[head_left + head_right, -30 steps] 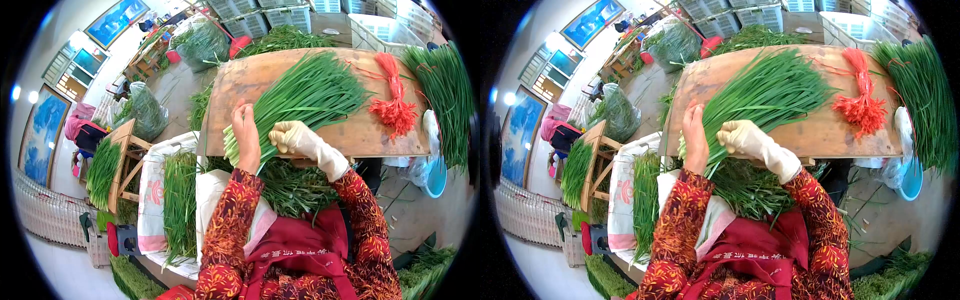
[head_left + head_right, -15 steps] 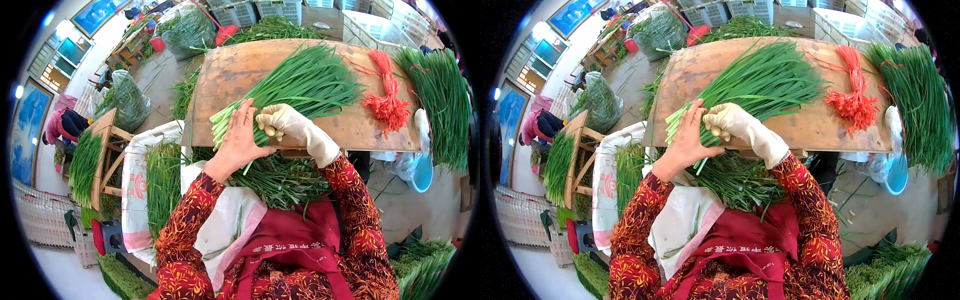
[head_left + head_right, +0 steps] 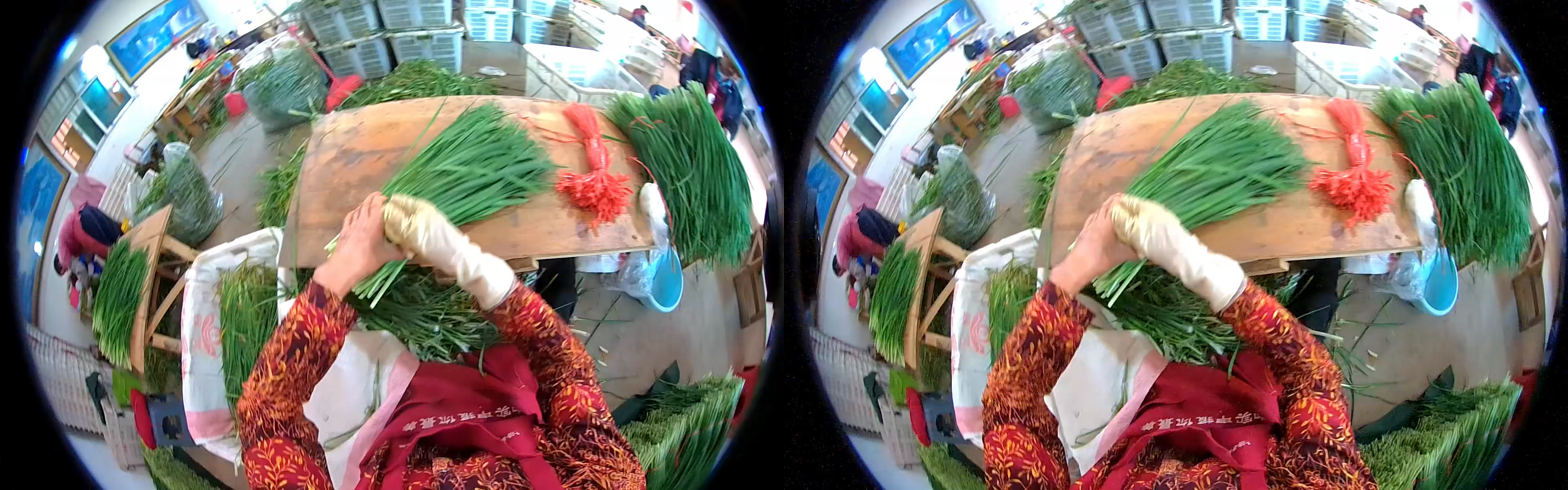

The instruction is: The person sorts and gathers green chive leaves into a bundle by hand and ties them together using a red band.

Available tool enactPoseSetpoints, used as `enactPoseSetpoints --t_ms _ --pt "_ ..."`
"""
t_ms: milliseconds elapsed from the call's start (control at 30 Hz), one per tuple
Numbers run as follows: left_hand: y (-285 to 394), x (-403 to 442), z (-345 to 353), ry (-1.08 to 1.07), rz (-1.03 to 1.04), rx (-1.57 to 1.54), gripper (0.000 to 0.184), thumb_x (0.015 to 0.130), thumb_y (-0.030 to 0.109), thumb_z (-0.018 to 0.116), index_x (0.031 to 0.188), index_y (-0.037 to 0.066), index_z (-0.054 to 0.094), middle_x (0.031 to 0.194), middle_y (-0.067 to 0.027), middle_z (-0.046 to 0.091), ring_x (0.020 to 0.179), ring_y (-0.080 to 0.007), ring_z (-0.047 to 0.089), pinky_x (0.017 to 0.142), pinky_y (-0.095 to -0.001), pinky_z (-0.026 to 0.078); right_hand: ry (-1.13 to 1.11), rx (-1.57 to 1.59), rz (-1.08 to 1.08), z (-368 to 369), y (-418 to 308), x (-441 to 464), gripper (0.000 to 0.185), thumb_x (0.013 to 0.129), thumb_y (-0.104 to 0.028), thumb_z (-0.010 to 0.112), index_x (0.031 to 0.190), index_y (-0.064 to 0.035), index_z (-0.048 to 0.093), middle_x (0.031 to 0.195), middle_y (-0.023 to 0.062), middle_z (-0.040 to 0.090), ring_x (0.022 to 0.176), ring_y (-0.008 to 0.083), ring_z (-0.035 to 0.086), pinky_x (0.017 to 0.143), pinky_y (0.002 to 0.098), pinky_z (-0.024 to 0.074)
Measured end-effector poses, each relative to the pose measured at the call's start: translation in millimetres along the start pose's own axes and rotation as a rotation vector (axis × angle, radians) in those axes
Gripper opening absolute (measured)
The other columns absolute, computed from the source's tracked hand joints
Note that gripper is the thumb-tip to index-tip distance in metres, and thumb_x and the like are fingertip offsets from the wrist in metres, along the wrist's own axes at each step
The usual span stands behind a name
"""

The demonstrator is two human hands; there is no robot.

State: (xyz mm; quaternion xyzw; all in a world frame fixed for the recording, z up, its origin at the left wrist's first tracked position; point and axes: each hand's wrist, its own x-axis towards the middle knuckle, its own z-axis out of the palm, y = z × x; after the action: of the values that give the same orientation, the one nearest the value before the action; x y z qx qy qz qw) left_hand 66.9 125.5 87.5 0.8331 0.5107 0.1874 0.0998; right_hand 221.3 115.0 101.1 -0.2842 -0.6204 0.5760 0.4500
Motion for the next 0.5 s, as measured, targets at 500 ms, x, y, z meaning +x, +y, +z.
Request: enactPoseSetpoints --t_ms 500 --pt "1 47 -59 -0.636 -0.237 -0.374 0.077 0.062 0.041 0.077 0.119 -0.001 0.048 0.116 -0.0146 0.054 0.11 -0.023 0.049 0.095 -0.0302 0.036 -0.025 -0.243 0.188 -1 11 95 0.023 0.089 -0.027 0.046 0.089 -0.0048 0.053 0.077 0.0079 0.055 0.063 0.0192 0.052 0.057 0.0294 0.0419"
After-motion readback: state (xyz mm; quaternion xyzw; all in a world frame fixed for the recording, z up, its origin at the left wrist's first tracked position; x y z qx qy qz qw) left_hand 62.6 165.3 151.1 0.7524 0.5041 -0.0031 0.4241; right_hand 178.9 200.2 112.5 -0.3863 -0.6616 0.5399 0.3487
